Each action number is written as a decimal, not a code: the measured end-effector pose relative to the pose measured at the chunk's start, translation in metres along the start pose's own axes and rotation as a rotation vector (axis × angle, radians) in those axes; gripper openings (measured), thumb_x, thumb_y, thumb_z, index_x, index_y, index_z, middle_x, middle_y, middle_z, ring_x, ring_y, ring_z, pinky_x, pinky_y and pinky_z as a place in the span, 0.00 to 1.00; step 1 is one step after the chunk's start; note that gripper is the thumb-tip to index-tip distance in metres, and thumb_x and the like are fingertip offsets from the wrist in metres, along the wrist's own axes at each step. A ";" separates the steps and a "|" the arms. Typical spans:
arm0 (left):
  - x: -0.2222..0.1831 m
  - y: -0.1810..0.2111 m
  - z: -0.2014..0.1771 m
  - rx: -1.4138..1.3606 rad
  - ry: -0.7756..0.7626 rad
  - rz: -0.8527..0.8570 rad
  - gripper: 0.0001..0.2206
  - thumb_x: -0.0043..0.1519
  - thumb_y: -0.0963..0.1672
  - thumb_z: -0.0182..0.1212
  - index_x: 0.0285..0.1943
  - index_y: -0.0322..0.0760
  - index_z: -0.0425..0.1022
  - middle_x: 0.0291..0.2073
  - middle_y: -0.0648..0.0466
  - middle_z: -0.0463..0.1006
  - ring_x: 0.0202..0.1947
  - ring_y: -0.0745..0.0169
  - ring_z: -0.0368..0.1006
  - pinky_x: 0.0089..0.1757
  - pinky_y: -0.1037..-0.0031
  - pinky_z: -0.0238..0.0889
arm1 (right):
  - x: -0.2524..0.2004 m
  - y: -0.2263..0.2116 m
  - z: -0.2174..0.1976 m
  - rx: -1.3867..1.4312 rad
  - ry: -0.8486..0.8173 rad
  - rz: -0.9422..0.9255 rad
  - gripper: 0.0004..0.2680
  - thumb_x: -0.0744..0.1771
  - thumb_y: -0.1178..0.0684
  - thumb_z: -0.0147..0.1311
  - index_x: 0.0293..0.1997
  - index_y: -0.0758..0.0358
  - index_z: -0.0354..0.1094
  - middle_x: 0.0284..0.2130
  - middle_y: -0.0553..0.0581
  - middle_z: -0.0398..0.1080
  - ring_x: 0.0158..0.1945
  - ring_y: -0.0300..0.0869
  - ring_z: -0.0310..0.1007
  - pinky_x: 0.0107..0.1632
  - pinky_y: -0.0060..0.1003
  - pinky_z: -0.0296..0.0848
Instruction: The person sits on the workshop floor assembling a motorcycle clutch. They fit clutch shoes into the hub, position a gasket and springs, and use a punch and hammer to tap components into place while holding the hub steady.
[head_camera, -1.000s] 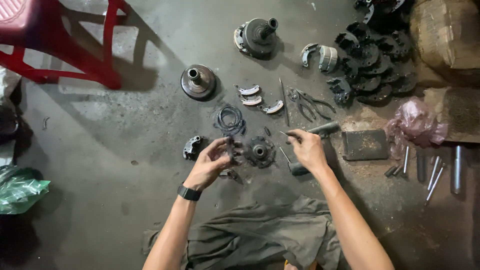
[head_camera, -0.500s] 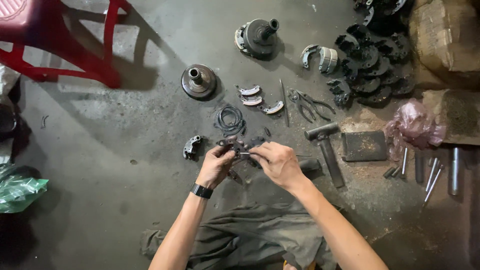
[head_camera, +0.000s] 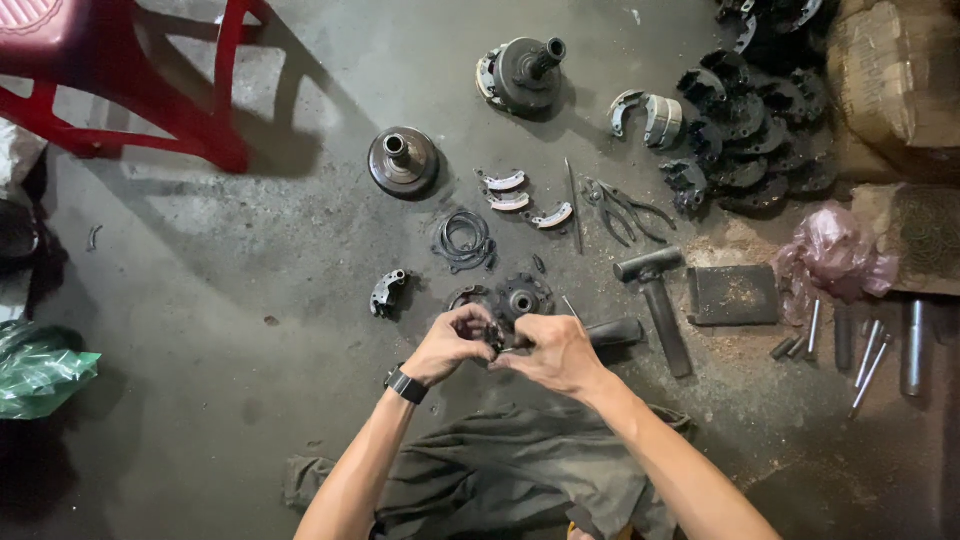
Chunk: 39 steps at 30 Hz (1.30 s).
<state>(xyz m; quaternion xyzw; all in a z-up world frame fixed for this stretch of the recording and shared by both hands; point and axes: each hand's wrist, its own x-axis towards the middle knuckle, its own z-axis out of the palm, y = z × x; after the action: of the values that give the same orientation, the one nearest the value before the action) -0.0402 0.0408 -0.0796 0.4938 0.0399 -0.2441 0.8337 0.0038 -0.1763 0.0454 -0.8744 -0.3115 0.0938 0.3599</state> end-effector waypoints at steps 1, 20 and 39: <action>0.000 0.000 -0.001 0.001 0.001 0.000 0.18 0.49 0.33 0.72 0.48 0.32 0.75 0.41 0.57 0.79 0.42 0.70 0.75 0.44 0.75 0.71 | -0.005 0.001 0.004 0.001 0.000 -0.001 0.18 0.57 0.41 0.72 0.24 0.65 0.66 0.22 0.61 0.70 0.27 0.55 0.73 0.31 0.47 0.70; 0.018 0.037 0.006 1.465 0.461 0.243 0.14 0.53 0.40 0.66 0.47 0.28 0.75 0.44 0.40 0.74 0.46 0.37 0.69 0.43 0.54 0.67 | 0.021 0.146 -0.016 -0.561 0.015 0.439 0.07 0.65 0.55 0.56 0.42 0.57 0.79 0.35 0.66 0.77 0.41 0.60 0.78 0.44 0.54 0.75; 0.022 0.034 -0.001 -0.225 0.243 0.084 0.17 0.65 0.38 0.59 0.65 0.30 0.72 0.51 0.55 0.80 0.48 0.67 0.76 0.49 0.71 0.73 | 0.033 0.001 -0.030 -0.046 0.200 -0.102 0.04 0.64 0.58 0.61 0.40 0.62 0.75 0.31 0.57 0.73 0.37 0.52 0.74 0.39 0.44 0.73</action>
<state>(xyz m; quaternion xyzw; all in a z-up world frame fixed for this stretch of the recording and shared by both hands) -0.0051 0.0465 -0.0597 0.4243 0.1469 -0.1416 0.8822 0.0420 -0.1736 0.0687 -0.8706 -0.3199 -0.0197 0.3732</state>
